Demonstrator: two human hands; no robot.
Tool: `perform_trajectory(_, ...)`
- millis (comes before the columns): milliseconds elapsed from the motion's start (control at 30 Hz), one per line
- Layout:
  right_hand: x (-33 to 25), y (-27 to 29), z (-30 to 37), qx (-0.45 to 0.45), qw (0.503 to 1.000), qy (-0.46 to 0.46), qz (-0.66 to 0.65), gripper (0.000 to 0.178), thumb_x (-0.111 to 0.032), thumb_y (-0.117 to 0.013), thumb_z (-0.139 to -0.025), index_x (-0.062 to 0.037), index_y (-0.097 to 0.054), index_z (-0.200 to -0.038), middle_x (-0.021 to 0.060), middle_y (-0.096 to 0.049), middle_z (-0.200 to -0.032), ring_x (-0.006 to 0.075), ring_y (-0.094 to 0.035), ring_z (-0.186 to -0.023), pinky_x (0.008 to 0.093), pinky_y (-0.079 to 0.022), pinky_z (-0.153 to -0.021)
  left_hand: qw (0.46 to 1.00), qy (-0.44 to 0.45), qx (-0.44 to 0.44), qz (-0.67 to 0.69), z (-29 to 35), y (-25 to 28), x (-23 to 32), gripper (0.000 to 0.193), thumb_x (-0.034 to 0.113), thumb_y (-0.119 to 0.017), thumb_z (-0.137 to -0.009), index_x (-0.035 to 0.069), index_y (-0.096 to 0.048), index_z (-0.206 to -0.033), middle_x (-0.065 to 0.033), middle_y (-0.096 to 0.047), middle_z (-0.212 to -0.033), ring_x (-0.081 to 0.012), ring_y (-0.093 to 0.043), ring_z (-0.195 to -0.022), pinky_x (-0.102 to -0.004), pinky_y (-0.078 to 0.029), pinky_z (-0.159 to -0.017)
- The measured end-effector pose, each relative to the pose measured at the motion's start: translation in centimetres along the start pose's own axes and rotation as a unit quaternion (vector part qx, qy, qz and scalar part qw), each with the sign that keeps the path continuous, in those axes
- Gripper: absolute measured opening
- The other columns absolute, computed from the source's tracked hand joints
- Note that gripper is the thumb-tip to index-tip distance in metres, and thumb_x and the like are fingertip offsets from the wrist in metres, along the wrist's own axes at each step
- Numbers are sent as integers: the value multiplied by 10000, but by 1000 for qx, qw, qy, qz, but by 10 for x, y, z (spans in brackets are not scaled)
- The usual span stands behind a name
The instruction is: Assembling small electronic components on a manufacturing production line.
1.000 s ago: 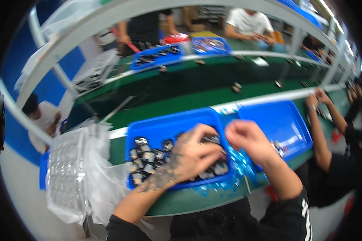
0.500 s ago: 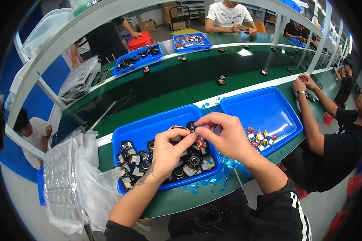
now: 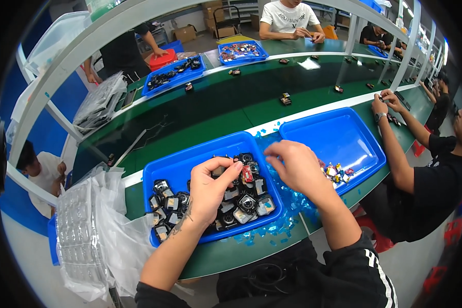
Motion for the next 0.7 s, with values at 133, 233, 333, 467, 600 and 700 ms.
perform_trajectory(133,-18,-4,-1,-16,960,-69,-269,169,-69,-696,-814,-34,-687,-979,88,-642,-889,139,-625,-725,263,-505,-678,998,-26,-29,-47,-1,-6,-6,122,119,-728,-837,3,-702,-864,1,-645,-794,-51,-518,-648,-196,-394,-600)
perform_trajectory(233,-20,-18,5,-24,900,-50,-433,113,-84,-679,-865,-8,-691,-948,55,-659,-873,81,-611,-739,240,-502,-639,976,-149,-48,-154,3,-10,4,109,74,-704,-829,-10,-690,-897,-26,-642,-923,-82,-550,-818,-228,-430,-665)
perform_trajectory(333,-9,-17,7,73,853,-104,-506,116,-86,-623,-916,1,-682,-965,44,-668,-872,72,-607,-736,215,-507,-650,971,-185,11,-154,6,-4,16,317,-19,-622,-843,32,-531,-1142,-78,-563,-1059,-115,-553,-854,-220,-468,-649)
perform_trajectory(467,-16,-15,8,23,889,-106,-446,124,-105,-629,-911,-9,-671,-976,45,-663,-858,88,-604,-751,243,-508,-673,977,-163,58,-124,-4,26,2,393,-96,-574,-837,84,-391,-1134,-101,-514,-1085,-109,-552,-774,-208,-471,-584)
perform_trajectory(600,-27,-21,8,-6,927,-24,-373,112,-109,-651,-881,-28,-674,-956,73,-647,-879,153,-620,-804,276,-502,-680,996,-65,34,-47,-2,21,19,217,-33,-666,-835,34,-518,-979,-8,-619,-802,-67,-560,-708,-183,-429,-589)
perform_trajectory(700,-32,-28,9,-21,917,-5,-398,116,-72,-633,-892,-14,-671,-986,98,-631,-1007,152,-632,-835,254,-520,-667,996,-62,59,-38,1,18,16,145,-67,-687,-812,-20,-603,-921,-35,-637,-851,-88,-602,-774,-204,-480,-706)
Point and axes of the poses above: each hand's wrist, its own z-axis away from the middle knuckle, its own y-axis out of the back of the hand, x = y × z, the point moved 6 cm from there along -z, towards the middle knuckle
